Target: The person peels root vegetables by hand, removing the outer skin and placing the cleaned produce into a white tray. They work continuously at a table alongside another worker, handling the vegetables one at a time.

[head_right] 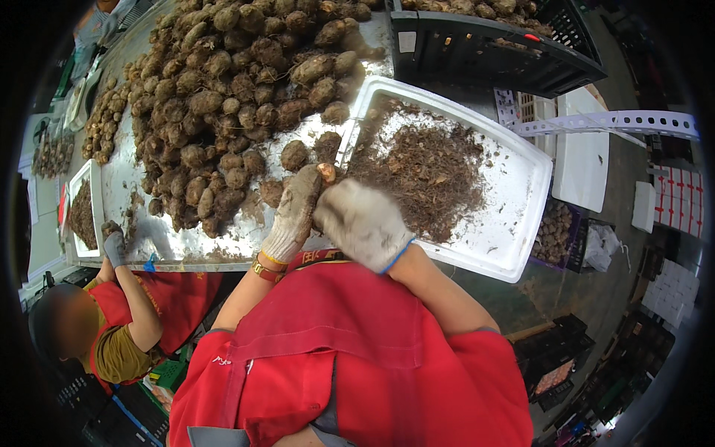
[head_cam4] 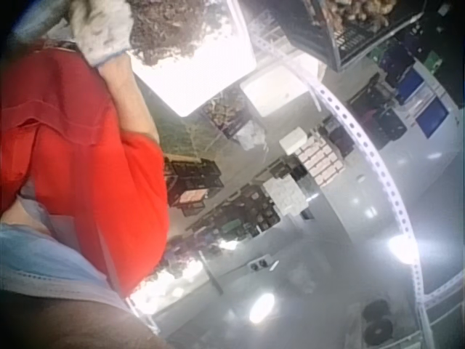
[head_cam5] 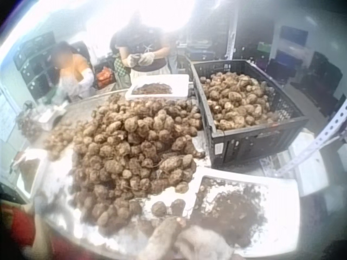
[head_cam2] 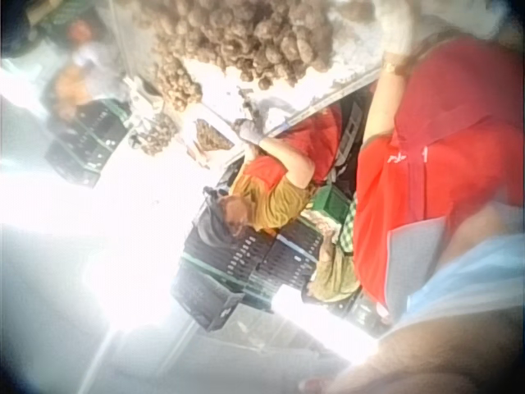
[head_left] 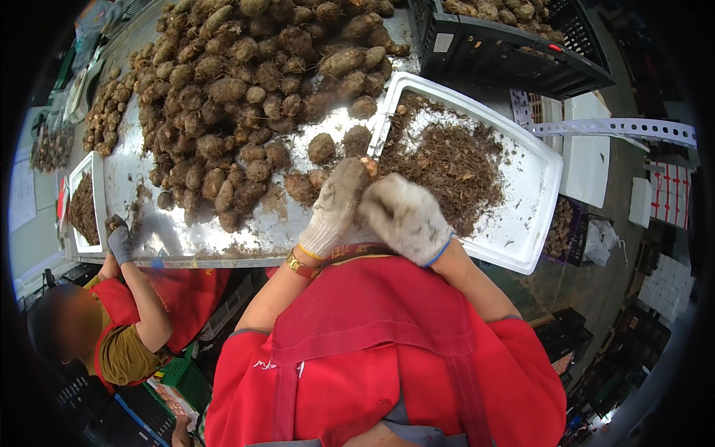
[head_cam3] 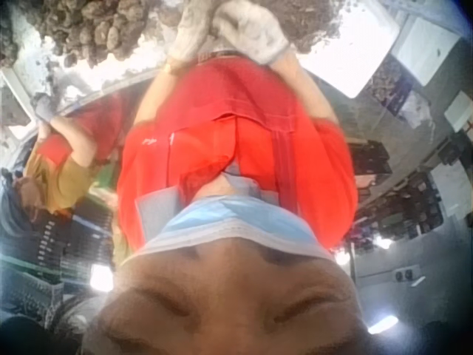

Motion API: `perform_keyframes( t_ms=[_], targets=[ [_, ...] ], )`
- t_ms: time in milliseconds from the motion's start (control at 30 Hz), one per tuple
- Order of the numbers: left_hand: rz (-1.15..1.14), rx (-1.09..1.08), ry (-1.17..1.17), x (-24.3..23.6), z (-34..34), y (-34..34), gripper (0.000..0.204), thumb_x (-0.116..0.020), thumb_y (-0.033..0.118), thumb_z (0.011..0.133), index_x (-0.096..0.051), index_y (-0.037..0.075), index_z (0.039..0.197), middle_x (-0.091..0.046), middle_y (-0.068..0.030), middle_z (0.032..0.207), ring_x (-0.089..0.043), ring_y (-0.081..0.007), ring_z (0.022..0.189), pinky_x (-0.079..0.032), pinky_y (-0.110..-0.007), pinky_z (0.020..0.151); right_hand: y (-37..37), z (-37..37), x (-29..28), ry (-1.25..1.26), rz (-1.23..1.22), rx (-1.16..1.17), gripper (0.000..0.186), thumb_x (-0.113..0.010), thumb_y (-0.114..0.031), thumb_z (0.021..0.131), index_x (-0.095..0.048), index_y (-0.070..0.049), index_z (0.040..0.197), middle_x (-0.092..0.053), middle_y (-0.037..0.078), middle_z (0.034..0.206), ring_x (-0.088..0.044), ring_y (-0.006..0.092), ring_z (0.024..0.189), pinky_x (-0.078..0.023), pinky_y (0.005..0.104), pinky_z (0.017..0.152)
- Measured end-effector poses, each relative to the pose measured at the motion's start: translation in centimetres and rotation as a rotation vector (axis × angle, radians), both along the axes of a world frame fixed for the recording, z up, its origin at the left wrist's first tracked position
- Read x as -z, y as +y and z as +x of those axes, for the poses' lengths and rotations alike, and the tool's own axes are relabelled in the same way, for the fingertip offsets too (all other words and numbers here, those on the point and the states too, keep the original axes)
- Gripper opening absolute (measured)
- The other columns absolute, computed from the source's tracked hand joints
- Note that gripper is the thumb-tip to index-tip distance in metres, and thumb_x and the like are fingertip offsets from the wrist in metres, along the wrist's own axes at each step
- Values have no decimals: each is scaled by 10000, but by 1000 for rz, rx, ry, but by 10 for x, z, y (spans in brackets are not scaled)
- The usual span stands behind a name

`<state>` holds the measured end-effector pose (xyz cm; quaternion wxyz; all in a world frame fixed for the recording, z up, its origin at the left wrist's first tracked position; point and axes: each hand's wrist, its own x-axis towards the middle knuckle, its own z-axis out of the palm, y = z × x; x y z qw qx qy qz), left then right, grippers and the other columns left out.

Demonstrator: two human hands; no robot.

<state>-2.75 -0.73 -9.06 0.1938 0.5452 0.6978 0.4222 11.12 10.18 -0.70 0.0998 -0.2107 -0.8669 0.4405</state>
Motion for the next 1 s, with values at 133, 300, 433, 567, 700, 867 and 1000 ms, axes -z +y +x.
perform_keyframes(
  t_ms=[133, 300, 433, 567, 700, 867, 1000],
  targets=[
    [-110, -122, -1034, 4, 0, 1, 395, -428, 336, 1000, -507, 39, 1247, -581, -117, 1130, -596, -146, 814, -489, -281, 706, 10, 7, -10, -56, -58, 80, 189, -580, -244, 888, -633, -74, 950, -627, 131, 923, -640, 297, 813, -542, 347, 733],
    [-183, -379, -1611, -19, 8, 13, 413, -502, 295, 982, -486, 26, 1295, -589, -154, 1164, -623, -232, 971, -504, -318, 802, 21, -2, 4, -127, 32, 188, 312, -571, -318, 900, -605, -38, 1031, -617, 180, 974, -625, 331, 890, -521, 398, 781],
    [-348, -83, -264, 11, 6, -5, 504, -545, 109, 926, -379, 1, 1389, -531, -219, 1281, -565, -345, 1137, -482, -368, 914, 14, -9, 4, -137, -28, 80, 281, -551, -315, 917, -573, -35, 941, -609, 162, 871, -621, 365, 764, -510, 430, 671],
    [-266, -140, -567, 14, 6, -5, 525, -525, 70, 919, -343, -11, 1404, -508, -223, 1312, -542, -366, 1164, -485, -378, 919, 3, 0, 4, -18, 8, -35, 220, -544, -281, 929, -575, -64, 949, -606, 157, 873, -626, 341, 746, -514, 414, 654],
    [-186, -292, -1305, -20, 9, 15, 419, -476, 100, 947, -411, -24, 1342, -556, -185, 1225, -578, -337, 1074, -496, -365, 884, 8, 1, 13, 86, -76, 201, 290, -616, -291, 887, -574, -58, 1054, -605, 163, 938, -623, 351, 786, -513, 424, 718],
    [-191, -265, -908, -1, 13, 12, 361, -425, 150, 980, -457, -32, 1290, -570, -155, 1189, -593, -239, 1039, -489, -342, 890, 6, -10, 8, -25, 34, 139, 213, -632, -168, 852, -594, -43, 1021, -601, 154, 922, -629, 314, 802, -519, 393, 700],
    [-241, -389, -1135, -26, 9, 13, 377, -470, 181, 971, -452, -25, 1286, -589, -158, 1148, -595, -214, 1029, -514, -328, 822, -3, 2, 14, 69, -1, -4, 182, -617, -162, 870, -606, -22, 985, -618, 137, 905, -638, 281, 775, -527, 370, 676]
  ],
)
